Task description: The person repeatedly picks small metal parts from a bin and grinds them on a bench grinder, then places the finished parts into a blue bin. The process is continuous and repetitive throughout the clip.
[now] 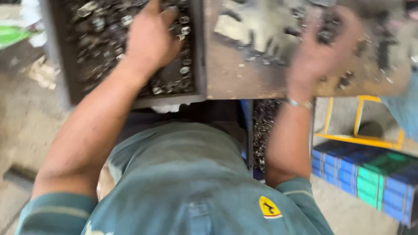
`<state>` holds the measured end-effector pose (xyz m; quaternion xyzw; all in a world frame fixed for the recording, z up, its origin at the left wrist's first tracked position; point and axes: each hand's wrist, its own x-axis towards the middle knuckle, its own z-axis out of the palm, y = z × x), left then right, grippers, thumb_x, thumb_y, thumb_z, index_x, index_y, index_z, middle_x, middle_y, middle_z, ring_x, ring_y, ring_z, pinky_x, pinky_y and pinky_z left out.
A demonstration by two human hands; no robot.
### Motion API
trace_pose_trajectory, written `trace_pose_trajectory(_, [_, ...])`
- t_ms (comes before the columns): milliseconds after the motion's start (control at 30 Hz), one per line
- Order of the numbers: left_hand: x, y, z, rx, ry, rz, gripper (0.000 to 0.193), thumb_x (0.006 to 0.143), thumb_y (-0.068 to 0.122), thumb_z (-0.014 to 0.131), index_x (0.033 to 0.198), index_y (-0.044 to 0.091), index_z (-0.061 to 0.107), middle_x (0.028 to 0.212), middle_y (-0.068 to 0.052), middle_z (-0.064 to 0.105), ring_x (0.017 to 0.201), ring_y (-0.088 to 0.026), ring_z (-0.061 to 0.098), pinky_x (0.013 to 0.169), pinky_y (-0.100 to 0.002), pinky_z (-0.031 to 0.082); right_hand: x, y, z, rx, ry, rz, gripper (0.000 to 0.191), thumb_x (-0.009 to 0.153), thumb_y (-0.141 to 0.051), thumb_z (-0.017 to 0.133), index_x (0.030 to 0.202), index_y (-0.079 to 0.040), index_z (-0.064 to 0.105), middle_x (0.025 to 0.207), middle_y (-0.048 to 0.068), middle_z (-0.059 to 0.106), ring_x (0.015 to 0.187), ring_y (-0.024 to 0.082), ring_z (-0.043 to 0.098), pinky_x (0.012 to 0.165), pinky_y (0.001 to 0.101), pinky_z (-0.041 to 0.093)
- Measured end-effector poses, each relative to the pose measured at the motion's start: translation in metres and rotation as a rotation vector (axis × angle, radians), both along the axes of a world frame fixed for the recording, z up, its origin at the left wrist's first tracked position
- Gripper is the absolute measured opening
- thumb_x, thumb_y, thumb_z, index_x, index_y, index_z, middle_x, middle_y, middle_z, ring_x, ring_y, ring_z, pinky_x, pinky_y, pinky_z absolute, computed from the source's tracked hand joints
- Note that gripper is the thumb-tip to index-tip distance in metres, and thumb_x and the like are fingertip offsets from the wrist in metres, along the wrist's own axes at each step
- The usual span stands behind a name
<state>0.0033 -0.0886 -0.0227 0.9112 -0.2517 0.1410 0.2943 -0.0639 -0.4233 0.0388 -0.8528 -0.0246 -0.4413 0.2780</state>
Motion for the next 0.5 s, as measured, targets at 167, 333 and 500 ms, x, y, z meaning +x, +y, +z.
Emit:
trace_pose_trajectory(167, [-0.053,-0.027,0.059,-0.688,0.225,-0.115,0.019,0.094,0.018,0.084,0.109,0.010,0.076,0.111,-0.007,0.075,0.109,-0.026,0.072,0.100,-0.039,0.055,-0.052,0.043,0.019,0.349,0.229,0.294,0.038,0.101,-0.013,0.078,0.132,-0.004,0.059,0.126,0.007,0.064,0.097,0.014,0.063,0.087,0.0296,0.055])
trace_pose_trajectory(333, [-0.071,-0.055,0.063,-0.800,0.488,-0.344,0.021,0.096,0.022,0.078,0.113,0.011,0.076,0.108,-0.007,0.077,0.103,-0.022,0.076,0.093,-0.035,0.059,-0.064,0.078,0.022,-0.102,0.220,0.449,0.041,0.091,-0.013,0.095,0.120,-0.003,0.067,0.113,0.013,0.073,0.102,0.029,0.073,0.086,0.0360,0.059])
trace_pose_trajectory(500, [-0.018,-0.006,0.047,-0.395,0.236,-0.269,0.044,0.085,0.031,0.085,0.117,0.003,0.074,0.104,-0.016,0.074,0.093,-0.031,0.074,0.082,-0.041,0.058,-0.031,0.058,0.027,-0.259,0.227,0.190,0.035,0.094,-0.010,0.099,0.116,-0.005,0.071,0.109,0.013,0.076,0.095,0.030,0.074,0.088,0.0380,0.060])
